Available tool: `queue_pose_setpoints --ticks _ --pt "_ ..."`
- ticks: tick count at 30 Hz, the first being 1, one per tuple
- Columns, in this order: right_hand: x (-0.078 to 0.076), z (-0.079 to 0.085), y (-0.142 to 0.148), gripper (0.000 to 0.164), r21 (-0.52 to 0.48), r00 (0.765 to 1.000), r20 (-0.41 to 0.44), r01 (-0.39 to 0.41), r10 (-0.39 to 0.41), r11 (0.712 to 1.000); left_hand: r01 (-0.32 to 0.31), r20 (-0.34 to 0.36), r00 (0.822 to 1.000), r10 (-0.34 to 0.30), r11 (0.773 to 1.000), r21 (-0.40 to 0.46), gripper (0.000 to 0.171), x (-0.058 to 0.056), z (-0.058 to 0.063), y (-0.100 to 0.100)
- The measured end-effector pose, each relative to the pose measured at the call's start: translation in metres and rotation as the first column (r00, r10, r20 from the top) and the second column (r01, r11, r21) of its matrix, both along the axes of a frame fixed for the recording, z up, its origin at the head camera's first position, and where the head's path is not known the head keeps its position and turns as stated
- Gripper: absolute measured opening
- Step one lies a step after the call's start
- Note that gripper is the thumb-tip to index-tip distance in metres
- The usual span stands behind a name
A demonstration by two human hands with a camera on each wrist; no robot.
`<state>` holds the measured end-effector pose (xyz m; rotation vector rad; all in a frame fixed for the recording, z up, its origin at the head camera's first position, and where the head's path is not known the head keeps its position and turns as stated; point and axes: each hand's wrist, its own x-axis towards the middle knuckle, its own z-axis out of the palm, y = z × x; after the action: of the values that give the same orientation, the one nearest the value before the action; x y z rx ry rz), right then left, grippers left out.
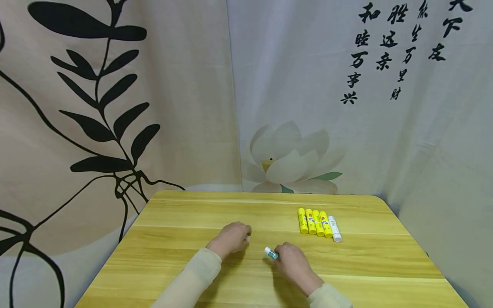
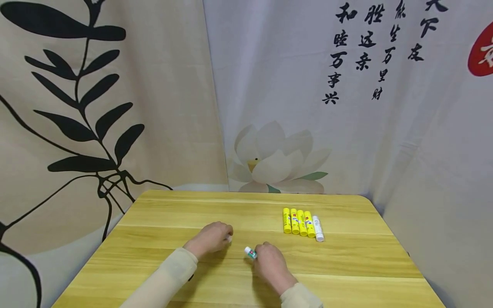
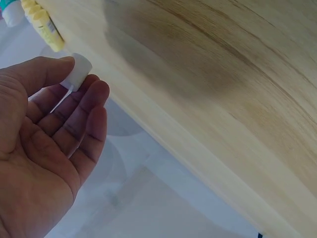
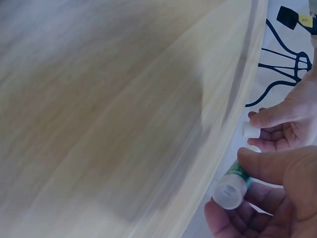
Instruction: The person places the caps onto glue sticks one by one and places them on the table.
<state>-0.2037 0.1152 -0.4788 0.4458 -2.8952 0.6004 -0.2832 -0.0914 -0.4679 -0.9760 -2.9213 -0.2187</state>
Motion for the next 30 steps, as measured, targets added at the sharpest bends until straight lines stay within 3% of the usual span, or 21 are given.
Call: queue_pose_setpoints --ticks 15,25,30 --pt "-0.005 -0.002 0.005 0.014 -0.037 0.998 -0.068 0.013 -0.016 0.999 0.074 0.057 0.995 -0.083 0.986 0.148 0.014 0.002 0.006 0.005" --pt "-0.007 0.0 0.008 0.017 -0.054 0.995 -0.099 0.006 -0.012 0.999 0.173 0.11 0.973 -0.205 0.955 0.242 0.014 0.003 0.009 0.008" --pt "-0.008 0.0 0.009 0.016 -0.056 0.995 -0.1 0.008 -0.014 0.998 0.185 0.141 0.964 -0.225 0.95 0.25 0.014 0.003 0.01 0.012"
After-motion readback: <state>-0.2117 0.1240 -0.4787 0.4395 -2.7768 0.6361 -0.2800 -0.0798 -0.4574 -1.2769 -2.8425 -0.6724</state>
